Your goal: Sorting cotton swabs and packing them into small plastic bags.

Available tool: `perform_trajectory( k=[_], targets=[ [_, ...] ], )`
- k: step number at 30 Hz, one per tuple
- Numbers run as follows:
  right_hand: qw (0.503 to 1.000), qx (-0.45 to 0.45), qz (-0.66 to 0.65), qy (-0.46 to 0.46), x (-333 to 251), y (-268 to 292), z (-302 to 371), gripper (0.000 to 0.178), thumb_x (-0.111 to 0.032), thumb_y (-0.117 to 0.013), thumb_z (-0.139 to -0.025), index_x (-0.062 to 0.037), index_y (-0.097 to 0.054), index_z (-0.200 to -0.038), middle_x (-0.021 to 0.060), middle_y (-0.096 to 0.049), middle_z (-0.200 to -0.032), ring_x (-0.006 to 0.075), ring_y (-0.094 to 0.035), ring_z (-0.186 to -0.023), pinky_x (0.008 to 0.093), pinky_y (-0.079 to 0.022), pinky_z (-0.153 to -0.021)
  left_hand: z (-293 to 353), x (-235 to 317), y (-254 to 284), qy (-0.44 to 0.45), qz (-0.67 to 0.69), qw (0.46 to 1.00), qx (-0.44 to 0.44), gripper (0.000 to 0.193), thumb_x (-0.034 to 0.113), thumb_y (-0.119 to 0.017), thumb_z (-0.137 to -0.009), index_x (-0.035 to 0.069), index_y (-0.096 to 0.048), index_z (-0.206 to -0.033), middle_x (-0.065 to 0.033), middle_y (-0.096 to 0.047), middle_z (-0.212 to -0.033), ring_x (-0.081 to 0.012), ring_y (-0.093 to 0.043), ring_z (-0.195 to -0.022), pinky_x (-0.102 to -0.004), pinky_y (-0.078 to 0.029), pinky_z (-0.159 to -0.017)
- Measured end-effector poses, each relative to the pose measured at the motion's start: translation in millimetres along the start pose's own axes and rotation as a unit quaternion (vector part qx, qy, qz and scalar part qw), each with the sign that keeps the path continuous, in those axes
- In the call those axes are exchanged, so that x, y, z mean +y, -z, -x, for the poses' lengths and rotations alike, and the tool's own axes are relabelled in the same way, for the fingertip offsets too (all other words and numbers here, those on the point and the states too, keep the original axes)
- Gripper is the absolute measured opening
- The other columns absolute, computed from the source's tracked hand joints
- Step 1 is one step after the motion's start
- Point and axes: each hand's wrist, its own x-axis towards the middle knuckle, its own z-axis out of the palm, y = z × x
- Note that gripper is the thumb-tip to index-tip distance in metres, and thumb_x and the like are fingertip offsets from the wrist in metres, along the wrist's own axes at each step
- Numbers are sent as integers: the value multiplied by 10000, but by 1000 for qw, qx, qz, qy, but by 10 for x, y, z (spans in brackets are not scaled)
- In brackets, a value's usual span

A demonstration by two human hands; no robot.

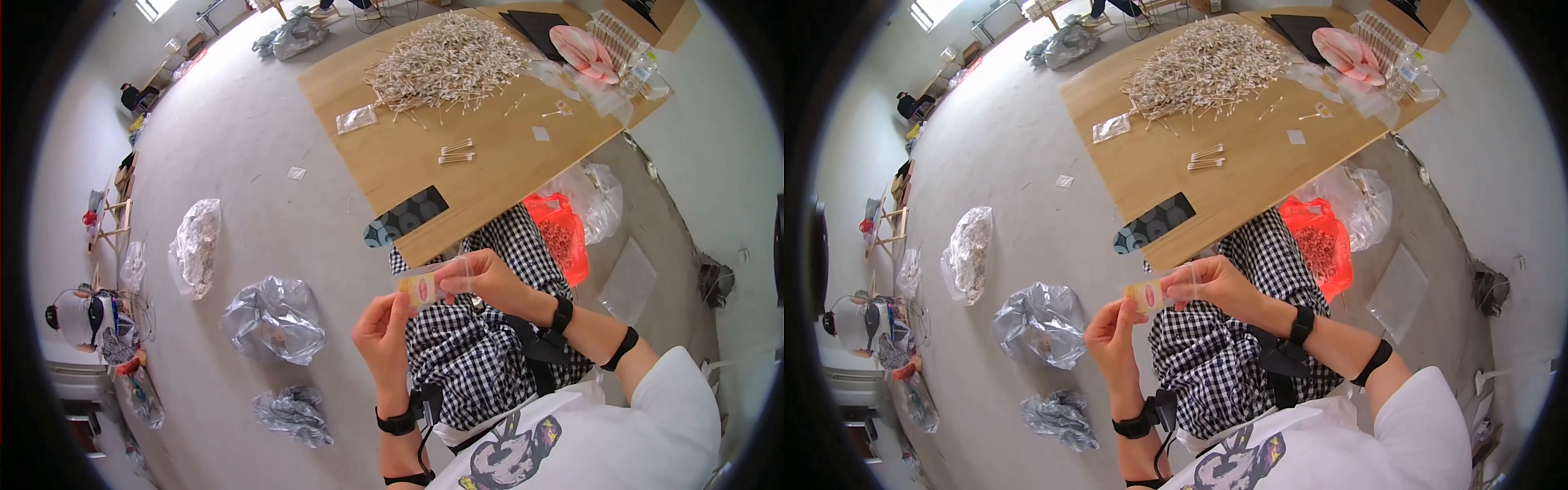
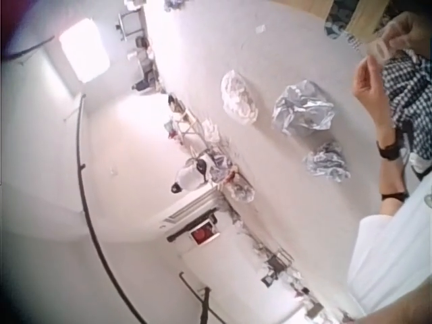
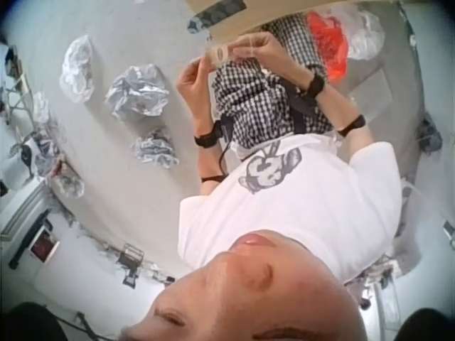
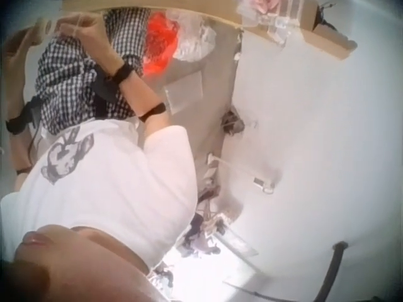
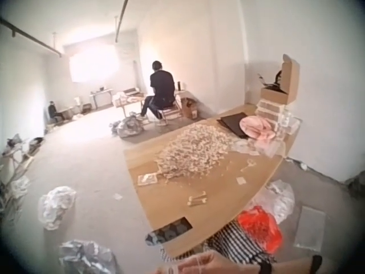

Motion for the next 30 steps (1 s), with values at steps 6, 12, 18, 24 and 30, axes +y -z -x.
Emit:
perform_trajectory(
  k=[6, 12, 18, 24, 30],
  targets=[
    [999, 44, 9, 2, 40, -23, 20, 211, -186, -750, -859, 15, -725, -921, 69, -711, -868, 79, -626, -730, 217, -502, -691, 51, 86, -111, -135, -229, 964, 3, 120, 72, -675, -901, -36, -688, -849, -56, -647, -743, -86, -575, -655, -230, -452, -609],
    [996, 64, 57, -5, 30, 32, 8, 204, -199, -719, -880, -2, -713, -933, 70, -710, -873, 126, -676, -785, 242, -533, -690, 75, 8, -117, -62, -174, 983, 23, 125, 77, -679, -894, -31, -679, -832, -51, -629, -682, -97, -572, -617, -231, -436, -574],
    [996, 74, -32, -26, -58, -39, 64, 210, -223, -665, -926, -16, -700, -938, 62, -716, -877, 140, -705, -766, 216, -521, -609, 28, -111, -20, -23, -186, 976, 111, 141, 104, -676, -889, -26, -674, -835, -51, -634, -673, -94, -590, -647, -228, -428, -568],
    [990, 58, 120, -44, -45, -6, -49, 213, -192, -666, -927, 19, -687, -943, 65, -716, -861, 121, -684, -732, 217, -522, -604, -115, -25, -91, -256, -403, 871, 114, 628, 213, -812, -714, 13, -566, -1256, -114, -619, -1156, -249, -580, -1106, -432, -402, -1010],
    [965, 60, 257, -14, 4, -29, -199, 213, -180, -682, -896, 33, -687, -901, 66, -713, -787, 93, -635, -656, 228, -499, -585, -328, -168, -153, -211, -495, 835, -111, 767, 146, -852, -616, 55, -538, -1310, -95, -596, -1179, -308, -533, -1172, -509, -236, -1160]
  ],
)
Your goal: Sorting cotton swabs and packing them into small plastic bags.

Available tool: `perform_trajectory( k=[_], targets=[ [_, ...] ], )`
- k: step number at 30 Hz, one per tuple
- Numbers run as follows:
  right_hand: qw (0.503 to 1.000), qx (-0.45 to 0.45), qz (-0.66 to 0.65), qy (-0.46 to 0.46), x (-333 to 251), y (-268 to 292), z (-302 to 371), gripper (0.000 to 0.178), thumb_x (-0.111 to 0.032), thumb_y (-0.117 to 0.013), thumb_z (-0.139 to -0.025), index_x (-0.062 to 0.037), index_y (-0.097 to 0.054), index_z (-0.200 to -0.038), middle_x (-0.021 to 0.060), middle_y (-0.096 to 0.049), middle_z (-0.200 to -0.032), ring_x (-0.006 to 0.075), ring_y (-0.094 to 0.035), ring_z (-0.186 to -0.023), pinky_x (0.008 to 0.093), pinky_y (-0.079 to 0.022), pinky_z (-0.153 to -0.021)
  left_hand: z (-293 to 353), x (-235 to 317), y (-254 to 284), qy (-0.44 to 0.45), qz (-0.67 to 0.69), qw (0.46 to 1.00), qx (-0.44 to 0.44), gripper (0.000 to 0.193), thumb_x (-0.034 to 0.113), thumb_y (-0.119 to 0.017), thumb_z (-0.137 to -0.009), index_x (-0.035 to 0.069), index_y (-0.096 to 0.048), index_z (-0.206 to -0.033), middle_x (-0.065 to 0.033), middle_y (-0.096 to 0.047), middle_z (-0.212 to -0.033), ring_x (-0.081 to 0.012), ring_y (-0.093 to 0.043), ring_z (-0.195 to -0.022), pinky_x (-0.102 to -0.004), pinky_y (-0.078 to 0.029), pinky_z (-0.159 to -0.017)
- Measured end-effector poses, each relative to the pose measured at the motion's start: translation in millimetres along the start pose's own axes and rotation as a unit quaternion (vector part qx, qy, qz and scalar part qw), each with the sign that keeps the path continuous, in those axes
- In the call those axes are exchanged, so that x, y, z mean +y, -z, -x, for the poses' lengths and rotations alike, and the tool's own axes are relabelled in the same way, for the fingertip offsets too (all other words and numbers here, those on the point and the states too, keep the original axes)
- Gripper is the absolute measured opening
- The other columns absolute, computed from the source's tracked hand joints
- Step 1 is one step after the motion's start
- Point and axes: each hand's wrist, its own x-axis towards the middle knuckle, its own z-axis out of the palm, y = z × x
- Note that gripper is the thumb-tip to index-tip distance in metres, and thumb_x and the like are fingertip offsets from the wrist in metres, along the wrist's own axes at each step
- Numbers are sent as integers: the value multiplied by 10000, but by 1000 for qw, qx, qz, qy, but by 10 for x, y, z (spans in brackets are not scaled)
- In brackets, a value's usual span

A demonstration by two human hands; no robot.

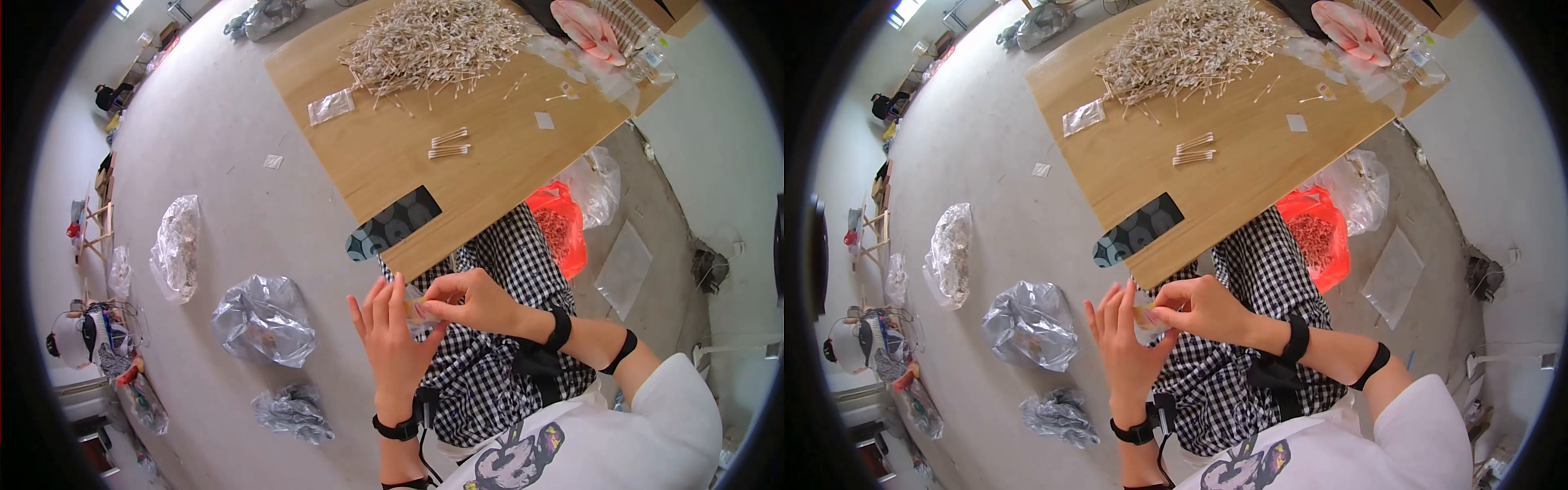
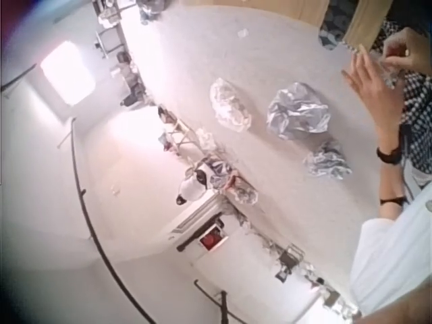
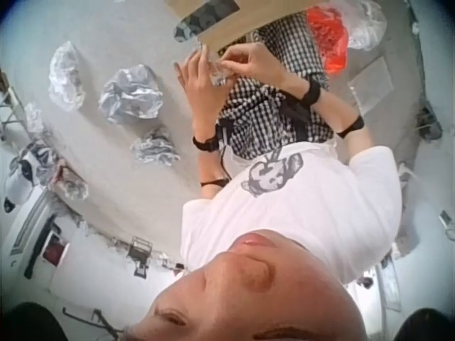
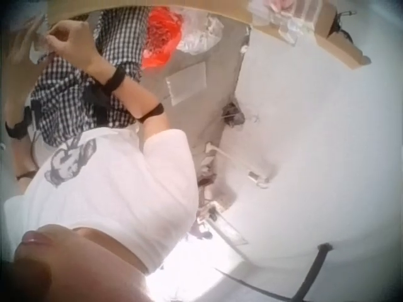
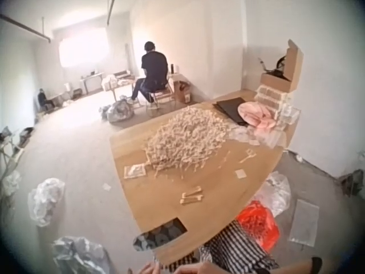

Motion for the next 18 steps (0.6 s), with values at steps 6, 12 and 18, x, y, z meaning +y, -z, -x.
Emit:
perform_trajectory(
  k=[6, 12, 18],
  targets=[
    [998, -4, -16, -58, 55, 73, -185, 201, -164, -679, -882, 38, -682, -874, 86, -710, -764, 87, -630, -656, 236, -492, -585, -109, -265, -218, 42, 173, 984, -27, 741, 133, -884, -581, 67, -586, -1257, -85, -612, -1098, -245, -582, -1005, -396, -432, -968],
    [987, 64, -95, -116, 131, 375, -363, 164, -172, -655, -921, -15, -696, -939, 5, -700, -842, 47, -636, -755, 207, -513, -660, -136, -541, -218, 149, 196, 969, -2, 710, 136, -885, -609, 45, -586, -1247, -44, -605, -1035, -195, -547, -927, -325, -441, -847],
    [930, 358, 69, -54, 359, 1693, -510, 203, -221, -641, -932, -24, -689, -952, 22, -688, -829, 66, -627, -685, 204, -477, -582, -33, -1128, -77, 182, 68, 981, 29, 701, 159, -874, -642, 29, -573, -1261, -72, -593, -1113, -224, -533, -994, -356, -428, -918]
  ],
)
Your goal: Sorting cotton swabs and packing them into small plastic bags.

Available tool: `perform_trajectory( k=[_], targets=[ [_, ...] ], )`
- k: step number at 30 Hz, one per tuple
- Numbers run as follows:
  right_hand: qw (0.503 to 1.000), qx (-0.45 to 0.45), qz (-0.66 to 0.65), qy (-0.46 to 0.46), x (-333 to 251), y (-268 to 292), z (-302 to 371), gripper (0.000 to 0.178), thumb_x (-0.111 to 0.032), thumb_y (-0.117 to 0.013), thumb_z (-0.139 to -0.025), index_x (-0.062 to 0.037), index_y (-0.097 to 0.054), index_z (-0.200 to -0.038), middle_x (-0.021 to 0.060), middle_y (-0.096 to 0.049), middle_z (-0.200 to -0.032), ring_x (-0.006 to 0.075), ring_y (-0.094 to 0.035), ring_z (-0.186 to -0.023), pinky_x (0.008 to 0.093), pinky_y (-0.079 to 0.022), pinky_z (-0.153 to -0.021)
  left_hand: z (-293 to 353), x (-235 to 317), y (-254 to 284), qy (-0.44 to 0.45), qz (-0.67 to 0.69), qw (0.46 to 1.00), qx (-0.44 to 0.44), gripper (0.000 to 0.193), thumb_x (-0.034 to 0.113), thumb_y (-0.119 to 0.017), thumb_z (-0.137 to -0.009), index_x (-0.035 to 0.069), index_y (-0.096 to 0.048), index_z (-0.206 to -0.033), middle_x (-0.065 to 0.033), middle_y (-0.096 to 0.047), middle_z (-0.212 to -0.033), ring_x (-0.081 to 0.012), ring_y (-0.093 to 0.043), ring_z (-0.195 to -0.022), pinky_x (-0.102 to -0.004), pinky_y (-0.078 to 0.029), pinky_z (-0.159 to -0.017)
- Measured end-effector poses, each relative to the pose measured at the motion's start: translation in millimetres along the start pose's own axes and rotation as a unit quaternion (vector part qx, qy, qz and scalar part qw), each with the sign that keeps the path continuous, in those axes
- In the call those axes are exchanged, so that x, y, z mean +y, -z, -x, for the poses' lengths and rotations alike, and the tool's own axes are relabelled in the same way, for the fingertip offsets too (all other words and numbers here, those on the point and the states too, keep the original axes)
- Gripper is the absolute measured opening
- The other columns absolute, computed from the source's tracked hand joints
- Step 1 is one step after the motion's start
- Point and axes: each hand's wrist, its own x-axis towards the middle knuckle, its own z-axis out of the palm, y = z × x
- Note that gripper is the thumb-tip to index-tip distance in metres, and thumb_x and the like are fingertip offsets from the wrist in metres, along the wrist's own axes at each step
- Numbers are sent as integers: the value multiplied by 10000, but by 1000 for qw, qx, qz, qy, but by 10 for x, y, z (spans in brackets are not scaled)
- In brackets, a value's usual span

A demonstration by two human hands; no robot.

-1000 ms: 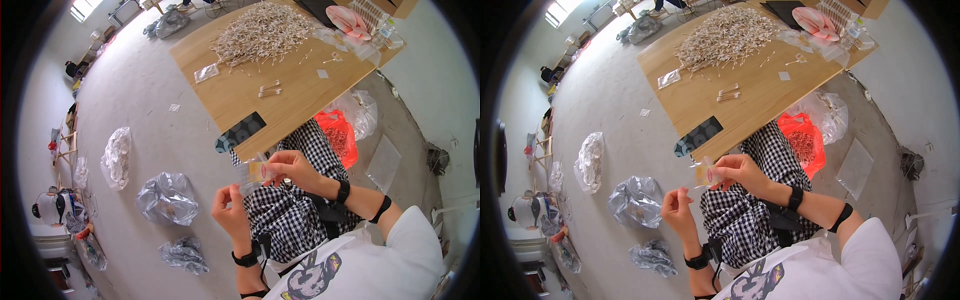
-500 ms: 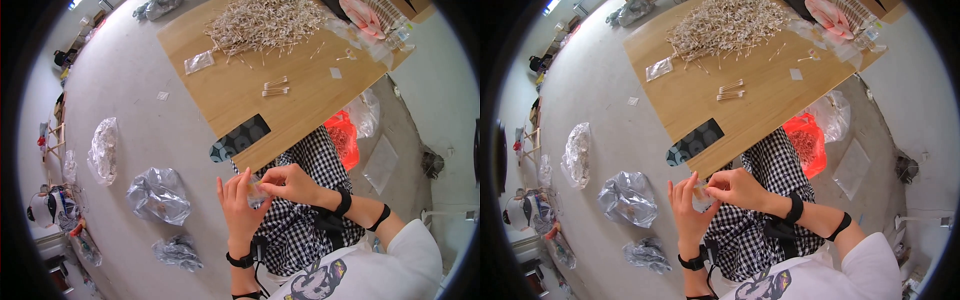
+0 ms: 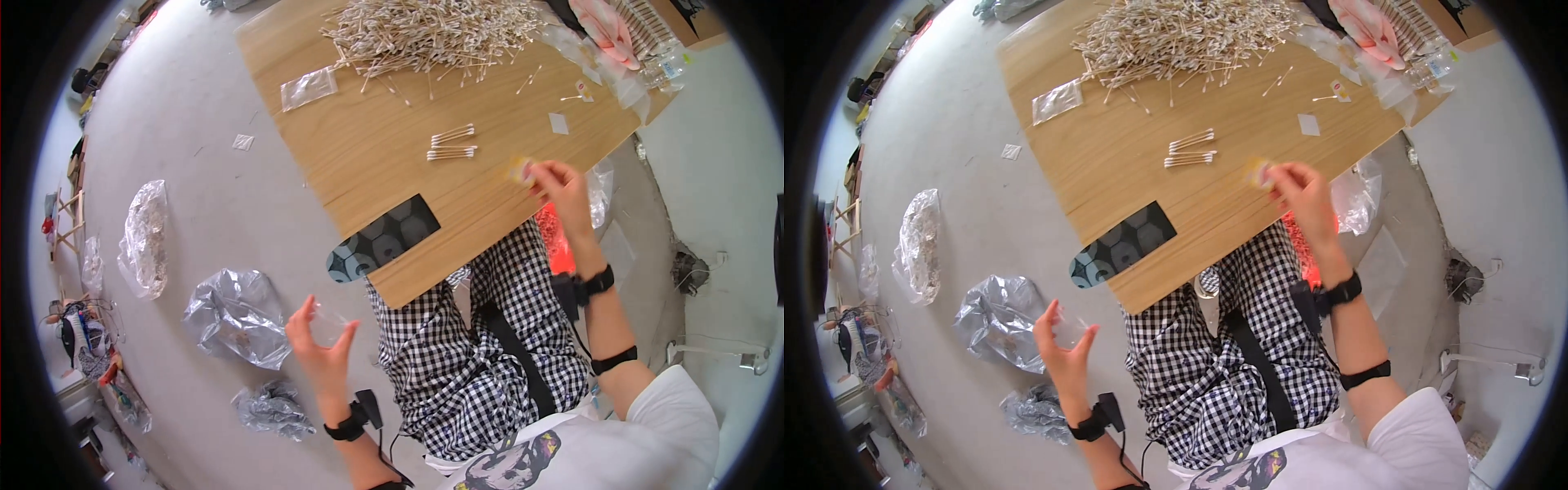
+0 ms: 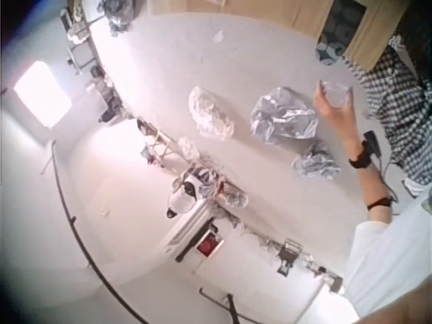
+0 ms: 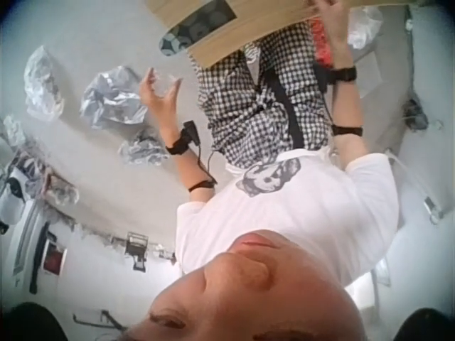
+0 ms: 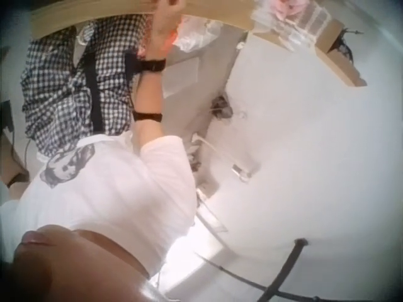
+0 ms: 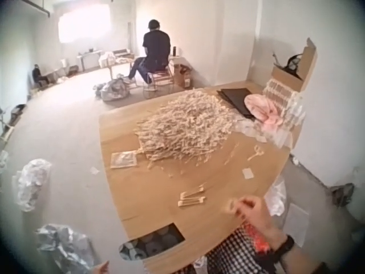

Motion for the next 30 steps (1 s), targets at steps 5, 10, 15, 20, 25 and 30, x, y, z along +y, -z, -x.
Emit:
perform_trajectory(
  k=[5, 10, 15, 20, 25, 30],
  targets=[
    [983, 110, 141, 39, 305, 590, -644, 234, -226, -646, -922, -1, -686, -973, 49, -695, -831, 96, -633, -697, 230, -486, -607, -114, -223, -32, 16, -18, 999, -38, 687, 147, -865, -652, 31, -570, -1261, -103, -589, -1163, -269, -531, -1144, -378, -411, -1000],
    [908, 192, 299, 220, 552, 570, -909, 266, -222, -615, -935, -6, -662, -1082, 114, -672, -1076, 249, -621, -965, 355, -473, -862, -270, -211, -132, 0, 10, 998, -55, 680, 137, -858, -644, 33, -579, -1256, -120, -586, -1221, -281, -520, -1190, -385, -394, -1033],
    [894, 66, 394, 201, 666, 362, -830, 407, -315, -560, -965, -34, -583, -1259, 150, -536, -1368, 337, -456, -1294, 455, -329, -1083, -365, -114, -169, -6, 25, 998, -53, 691, 142, -858, -635, 37, -582, -1260, -122, -583, -1246, -286, -514, -1201, -393, -388, -1044],
    [848, 163, 418, 281, 606, 102, -887, 462, -334, -515, -990, -50, -504, -1353, 161, -453, -1456, 330, -361, -1391, 498, -219, -1158, -414, -61, -124, -13, 33, 998, -58, 697, 141, -859, -636, 36, -578, -1266, -125, -585, -1254, -286, -512, -1212, -389, -390, -1047],
    [856, 77, 388, 331, 519, -350, -571, 432, -308, -525, -987, -56, -513, -1338, 151, -467, -1441, 306, -386, -1375, 492, -241, -1153, -500, -54, -213, -30, 40, 996, -69, 691, 124, -851, -643, 37, -575, -1271, -124, -589, -1251, -286, -518, -1206, -389, -396, -1043],
    [847, 64, 394, 351, 469, -457, -478, 419, -318, -531, -981, -56, -533, -1308, 139, -508, -1400, 289, -417, -1353, 468, -268, -1148, -609, 96, -243, -55, 49, 994, -76, 694, 99, -848, -636, 46, -576, -1273, -122, -588, -1238, -282, -523, -1190, -390, -410, -1036]
  ],
)
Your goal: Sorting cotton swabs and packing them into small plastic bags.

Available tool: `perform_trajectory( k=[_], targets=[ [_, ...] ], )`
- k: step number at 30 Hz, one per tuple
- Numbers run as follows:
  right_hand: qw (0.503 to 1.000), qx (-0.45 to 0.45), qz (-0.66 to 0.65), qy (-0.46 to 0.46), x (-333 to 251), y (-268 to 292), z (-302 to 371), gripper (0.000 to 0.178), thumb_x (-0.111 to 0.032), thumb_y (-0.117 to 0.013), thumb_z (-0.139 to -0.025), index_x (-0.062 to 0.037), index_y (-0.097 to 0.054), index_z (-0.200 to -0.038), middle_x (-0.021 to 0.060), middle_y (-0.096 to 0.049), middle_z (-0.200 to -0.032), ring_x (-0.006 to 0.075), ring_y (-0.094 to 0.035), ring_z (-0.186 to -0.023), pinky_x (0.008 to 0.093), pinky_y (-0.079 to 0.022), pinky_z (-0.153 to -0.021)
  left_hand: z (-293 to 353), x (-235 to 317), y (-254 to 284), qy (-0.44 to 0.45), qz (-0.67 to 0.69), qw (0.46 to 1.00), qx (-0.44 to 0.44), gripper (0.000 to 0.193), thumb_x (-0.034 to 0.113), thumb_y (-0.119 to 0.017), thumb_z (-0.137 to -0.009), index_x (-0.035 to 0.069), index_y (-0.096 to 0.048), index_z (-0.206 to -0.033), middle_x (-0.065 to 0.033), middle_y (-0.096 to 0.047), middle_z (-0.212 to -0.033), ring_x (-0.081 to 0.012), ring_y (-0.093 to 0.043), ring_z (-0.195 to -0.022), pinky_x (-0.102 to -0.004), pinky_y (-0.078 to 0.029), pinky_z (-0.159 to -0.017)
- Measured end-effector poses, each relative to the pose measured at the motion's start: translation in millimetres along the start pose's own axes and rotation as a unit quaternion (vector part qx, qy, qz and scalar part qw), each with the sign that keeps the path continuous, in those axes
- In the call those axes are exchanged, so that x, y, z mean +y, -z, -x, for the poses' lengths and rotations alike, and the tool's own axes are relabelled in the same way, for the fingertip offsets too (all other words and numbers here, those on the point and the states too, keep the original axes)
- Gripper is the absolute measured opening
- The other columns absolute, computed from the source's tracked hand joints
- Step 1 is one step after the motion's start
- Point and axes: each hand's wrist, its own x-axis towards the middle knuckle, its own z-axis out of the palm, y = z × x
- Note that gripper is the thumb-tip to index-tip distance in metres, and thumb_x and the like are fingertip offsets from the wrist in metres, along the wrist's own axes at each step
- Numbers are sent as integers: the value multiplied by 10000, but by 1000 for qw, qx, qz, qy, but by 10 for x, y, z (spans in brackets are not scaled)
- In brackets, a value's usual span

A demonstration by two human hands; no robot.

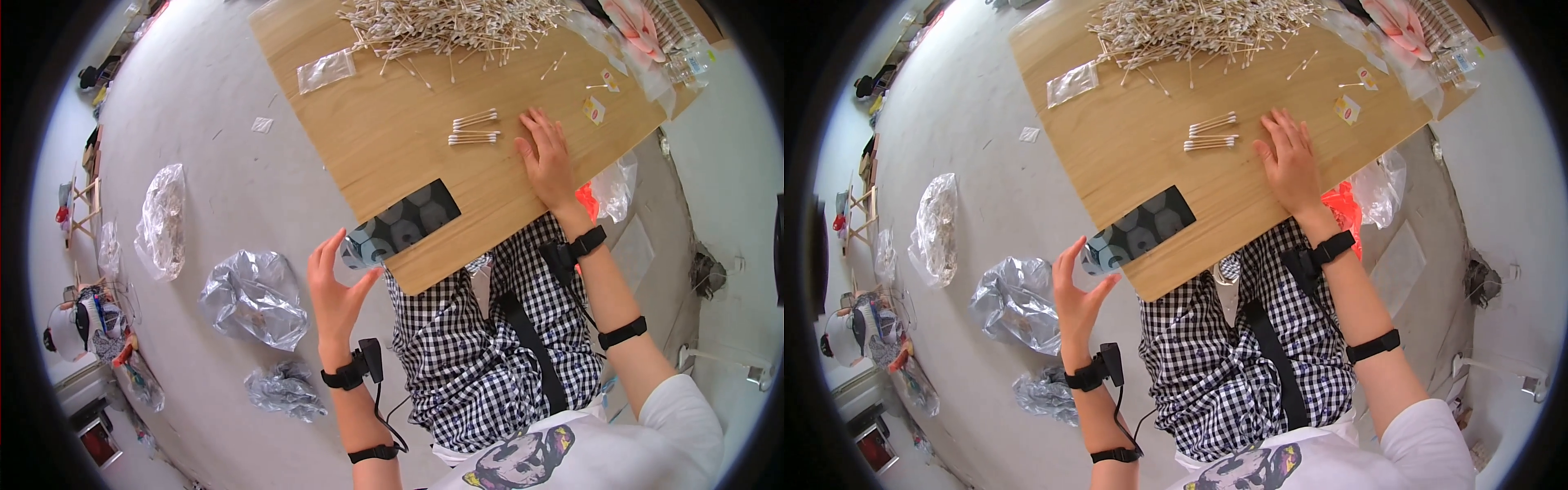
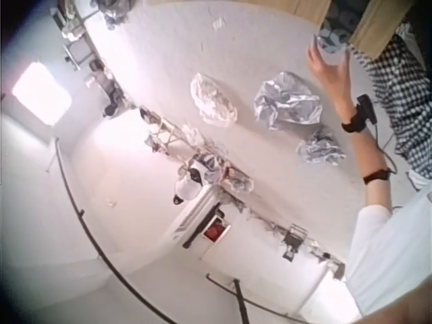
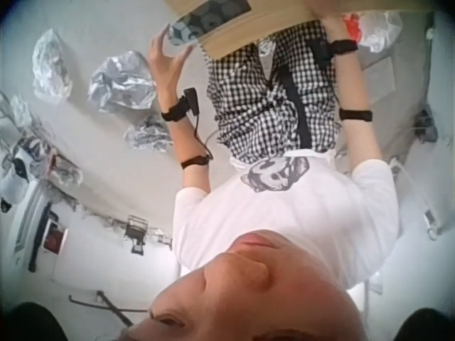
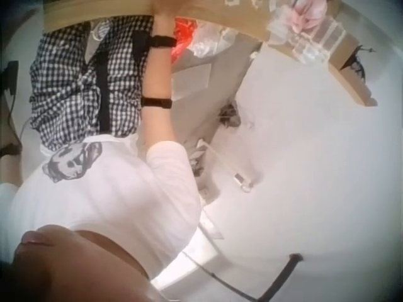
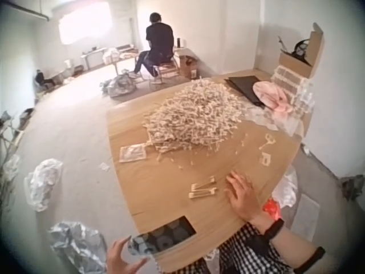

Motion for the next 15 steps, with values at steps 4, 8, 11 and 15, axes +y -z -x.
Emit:
perform_trajectory(
  k=[4, 8, 11, 15],
  targets=[
    [1000, -3, -7, -21, 5, 7, 2, 424, -322, -532, -978, -47, -532, -1301, 137, -512, -1394, 290, -421, -1349, 456, -277, -1144, -87, 59, -39, -28, -15, 999, -21, 728, 93, -867, -611, 58, -576, -1278, -109, -555, -1263, -279, -514, -1188, -393, -432, -1023],
    [1000, -2, -10, -18, 4, 0, 15, 422, -316, -532, -978, -39, -530, -1296, 143, -511, -1393, 290, -423, -1347, 456, -284, -1139, -135, 116, -69, -46, -23, 998, -27, 779, 137, -901, -579, 85, -578, -1286, -108, -513, -1320, -295, -486, -1215, -406, -440, -1015],
    [1000, 0, -14, -21, -4, 5, 9, 419, -309, -537, -976, -38, -528, -1295, 146, -510, -1393, 288, -424, -1346, 452, -287, -1138, -192, 191, -140, -74, -72, 994, -18, 786, 188, -911, -568, 115, -588, -1281, -146, -496, -1344, -333, -475, -1210, -436, -431, -1004],
    [1000, 0, -8, -19, -4, -5, 10, 419, -304, -544, -973, -40, -526, -1297, 146, -507, -1394, 286, -423, -1347, 450, -286, -1139, -213, 233, -228, -58, -90, 994, -35, 785, 222, -912, -569, 135, -592, -1281, -172, -450, -1398, -364, -419, -1279, -461, -398, -1044]
  ],
)
